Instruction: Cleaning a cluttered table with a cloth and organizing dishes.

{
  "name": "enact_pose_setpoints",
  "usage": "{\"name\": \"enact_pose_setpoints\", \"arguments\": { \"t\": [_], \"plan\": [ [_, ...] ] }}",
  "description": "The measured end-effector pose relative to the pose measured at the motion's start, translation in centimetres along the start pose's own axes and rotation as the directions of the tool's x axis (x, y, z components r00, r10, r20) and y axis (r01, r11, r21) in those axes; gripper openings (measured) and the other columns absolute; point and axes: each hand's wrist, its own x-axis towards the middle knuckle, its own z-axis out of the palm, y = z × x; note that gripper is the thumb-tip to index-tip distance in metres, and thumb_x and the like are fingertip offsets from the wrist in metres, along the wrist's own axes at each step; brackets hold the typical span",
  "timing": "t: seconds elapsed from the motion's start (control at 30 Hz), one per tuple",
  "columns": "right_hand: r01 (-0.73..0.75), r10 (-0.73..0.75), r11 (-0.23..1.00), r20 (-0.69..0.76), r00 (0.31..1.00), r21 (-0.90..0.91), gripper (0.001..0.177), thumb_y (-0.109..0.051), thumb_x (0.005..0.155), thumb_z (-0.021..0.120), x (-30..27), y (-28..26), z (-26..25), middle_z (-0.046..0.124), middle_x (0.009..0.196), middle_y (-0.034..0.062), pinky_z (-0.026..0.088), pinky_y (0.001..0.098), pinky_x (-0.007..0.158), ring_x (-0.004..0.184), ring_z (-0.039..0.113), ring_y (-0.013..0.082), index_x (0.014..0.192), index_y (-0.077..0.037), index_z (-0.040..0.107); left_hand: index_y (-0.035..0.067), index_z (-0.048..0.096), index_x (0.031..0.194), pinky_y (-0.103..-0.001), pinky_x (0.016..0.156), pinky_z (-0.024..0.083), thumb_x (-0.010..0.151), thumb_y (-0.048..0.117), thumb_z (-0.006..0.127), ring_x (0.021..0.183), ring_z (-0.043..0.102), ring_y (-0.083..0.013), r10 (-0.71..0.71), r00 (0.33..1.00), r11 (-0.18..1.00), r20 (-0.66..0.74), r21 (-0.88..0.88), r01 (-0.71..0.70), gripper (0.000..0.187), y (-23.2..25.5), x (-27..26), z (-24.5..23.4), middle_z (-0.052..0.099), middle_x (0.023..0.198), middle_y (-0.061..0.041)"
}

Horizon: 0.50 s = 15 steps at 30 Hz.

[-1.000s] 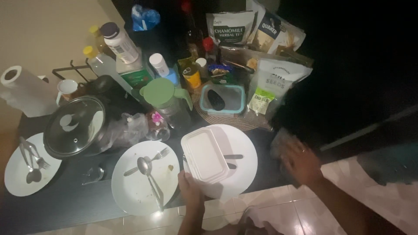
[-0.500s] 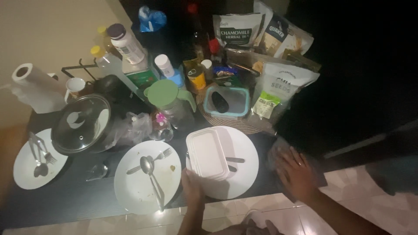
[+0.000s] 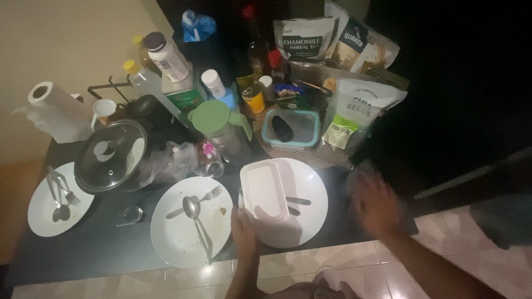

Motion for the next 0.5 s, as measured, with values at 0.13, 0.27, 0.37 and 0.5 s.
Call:
{"name": "enact_pose_setpoints", "arguments": {
  "t": [0.13,0.27,0.37,0.5],
  "plan": [
    [0.29,-0.297,0.952,-0.071,0.952,-0.097,0.063,-0.039,0.089,0.054,-2.8,2.0,3.1,0.037,0.16,0.0063,0.022,0.0554,0.121,0.15,0.027,0.0357,0.148,-0.018,0.045,-0.003,0.038,0.152,-0.042,0.111,0.04,0.106,0.036,0.038,0.134,0.052,-0.0333,-0.086,0.996,0.996,0.031,-0.026,0.087,0.06,1.2,-1.9,-0.8,0.051,0.147,-0.024],
    [0.268,-0.27,0.963,-0.054,0.961,-0.037,0.052,-0.032,0.09,0.056,-2.7,5.0,3.0,0.045,0.155,0.0053,0.029,0.0496,0.12,0.148,0.034,0.0313,0.141,-0.02,0.056,-0.005,0.049,0.142,-0.042,0.105,0.045,0.106,0.03,0.04,0.121,0.059,-0.0324,0.229,0.967,0.968,0.113,0.076,-0.238,0.05,2.3,-5.6,-2.4,0.06,0.135,-0.024],
    [0.124,-0.122,0.992,-0.109,0.986,0.013,0.046,-0.026,0.091,0.058,-2.1,5.8,2.6,0.051,0.152,0.0052,0.038,0.0431,0.115,0.146,0.04,0.0296,0.136,-0.016,0.058,-0.002,0.05,0.14,-0.042,0.099,0.05,0.105,0.027,0.04,0.115,0.064,-0.0315,0.151,0.976,0.989,0.154,-0.032,-0.147,0.046,4.1,-7.4,-2.6,0.064,0.128,-0.022],
    [-0.08,0.103,0.98,-0.118,0.988,0.183,0.045,-0.023,0.095,0.057,-2.9,2.6,0.7,0.061,0.144,0.0079,0.05,0.0417,0.107,0.129,0.059,0.0298,0.139,-0.016,0.061,0.001,0.044,0.144,-0.037,0.109,0.038,0.106,0.025,0.042,0.133,0.048,-0.0254,0.113,0.991,0.993,0.077,0.019,-0.114,0.045,4.0,-7.7,-4.5,0.051,0.141,-0.013]
  ]
}}
